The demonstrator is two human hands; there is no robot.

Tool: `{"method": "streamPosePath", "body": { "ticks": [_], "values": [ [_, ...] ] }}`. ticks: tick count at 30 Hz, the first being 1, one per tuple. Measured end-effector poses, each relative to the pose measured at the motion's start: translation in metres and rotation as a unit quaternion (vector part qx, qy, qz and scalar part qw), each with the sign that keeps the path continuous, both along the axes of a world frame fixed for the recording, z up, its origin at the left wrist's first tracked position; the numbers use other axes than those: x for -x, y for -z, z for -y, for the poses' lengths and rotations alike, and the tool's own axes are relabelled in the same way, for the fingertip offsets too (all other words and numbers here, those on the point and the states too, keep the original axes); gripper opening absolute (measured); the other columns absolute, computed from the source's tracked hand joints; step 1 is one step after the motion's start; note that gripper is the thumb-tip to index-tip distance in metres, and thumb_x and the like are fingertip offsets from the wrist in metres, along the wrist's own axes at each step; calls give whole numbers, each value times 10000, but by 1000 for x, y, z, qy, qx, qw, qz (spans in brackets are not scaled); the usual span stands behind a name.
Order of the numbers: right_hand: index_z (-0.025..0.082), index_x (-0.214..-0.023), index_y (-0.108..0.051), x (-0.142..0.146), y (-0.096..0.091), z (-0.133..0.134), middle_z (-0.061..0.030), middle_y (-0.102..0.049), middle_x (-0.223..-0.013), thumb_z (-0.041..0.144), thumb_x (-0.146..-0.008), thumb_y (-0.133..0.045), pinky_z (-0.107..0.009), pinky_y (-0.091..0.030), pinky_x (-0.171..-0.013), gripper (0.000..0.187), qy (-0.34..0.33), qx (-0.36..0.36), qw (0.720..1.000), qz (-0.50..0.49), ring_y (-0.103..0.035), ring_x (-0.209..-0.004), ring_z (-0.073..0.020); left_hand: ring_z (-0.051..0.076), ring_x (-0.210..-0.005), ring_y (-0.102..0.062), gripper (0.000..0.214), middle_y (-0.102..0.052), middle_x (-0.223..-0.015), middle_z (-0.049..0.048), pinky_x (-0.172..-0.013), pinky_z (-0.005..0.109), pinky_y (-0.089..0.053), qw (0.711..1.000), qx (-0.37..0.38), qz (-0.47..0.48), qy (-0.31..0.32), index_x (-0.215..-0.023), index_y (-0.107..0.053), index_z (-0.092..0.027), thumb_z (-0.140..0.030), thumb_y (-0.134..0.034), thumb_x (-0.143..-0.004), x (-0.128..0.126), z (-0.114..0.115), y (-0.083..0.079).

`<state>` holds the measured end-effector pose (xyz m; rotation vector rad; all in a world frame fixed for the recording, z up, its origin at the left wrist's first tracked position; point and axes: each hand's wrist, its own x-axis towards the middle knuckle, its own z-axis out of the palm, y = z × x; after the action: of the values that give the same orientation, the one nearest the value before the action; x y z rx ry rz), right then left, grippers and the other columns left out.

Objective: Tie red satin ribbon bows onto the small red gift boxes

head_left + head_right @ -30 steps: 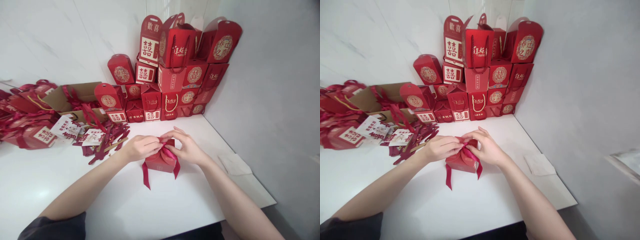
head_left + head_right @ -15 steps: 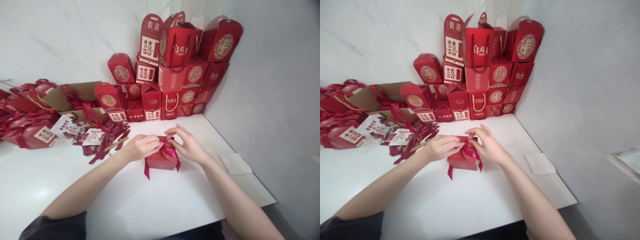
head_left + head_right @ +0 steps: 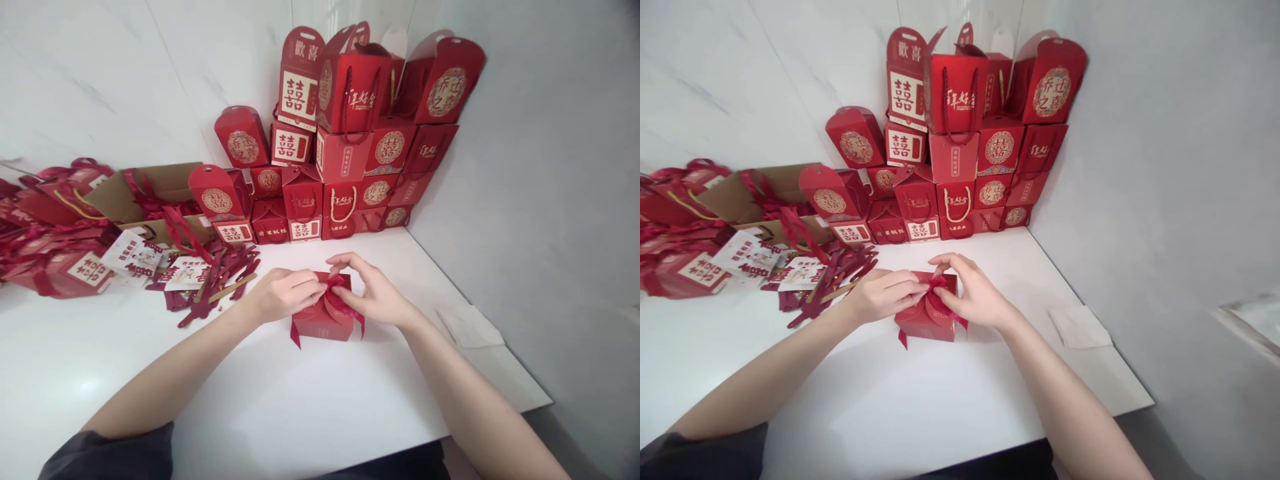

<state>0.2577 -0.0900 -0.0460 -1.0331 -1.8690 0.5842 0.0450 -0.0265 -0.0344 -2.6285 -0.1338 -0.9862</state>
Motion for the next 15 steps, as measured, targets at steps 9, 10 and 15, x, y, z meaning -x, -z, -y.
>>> {"method": "streamPosePath", "body": {
  "ticks": [9,10,15],
  "values": [
    [214,-1075,-530,6,5,1,2,-524,-824,92,-806,-511,-302,-472,-791,296,-1,20,998,-60,-556,-794,-147,80,-666,-659,63,-691,-801,-17,-618,199,-509,1000,9,-2,-3,-917,-618,-171,-173,-597,-858,0,0,1],
    [216,-1088,-517,6,5,1,12,-502,-799,97,-806,-509,-294,-472,-774,306,-1,28,997,-72,-549,-773,-142,78,-665,-657,60,-688,-797,-17,-622,196,-510,1000,12,-3,-2,-915,-619,-171,-174,-591,-861,0,0,1],
    [226,-1086,-511,9,10,-2,-1,-508,-838,37,-742,-490,-298,-470,-743,393,53,-27,998,-34,-544,-749,-147,81,-692,-658,80,-678,-788,-9,-628,183,-512,999,37,0,6,-924,-630,-181,-180,-567,-874,0,0,2]
  ]
}}
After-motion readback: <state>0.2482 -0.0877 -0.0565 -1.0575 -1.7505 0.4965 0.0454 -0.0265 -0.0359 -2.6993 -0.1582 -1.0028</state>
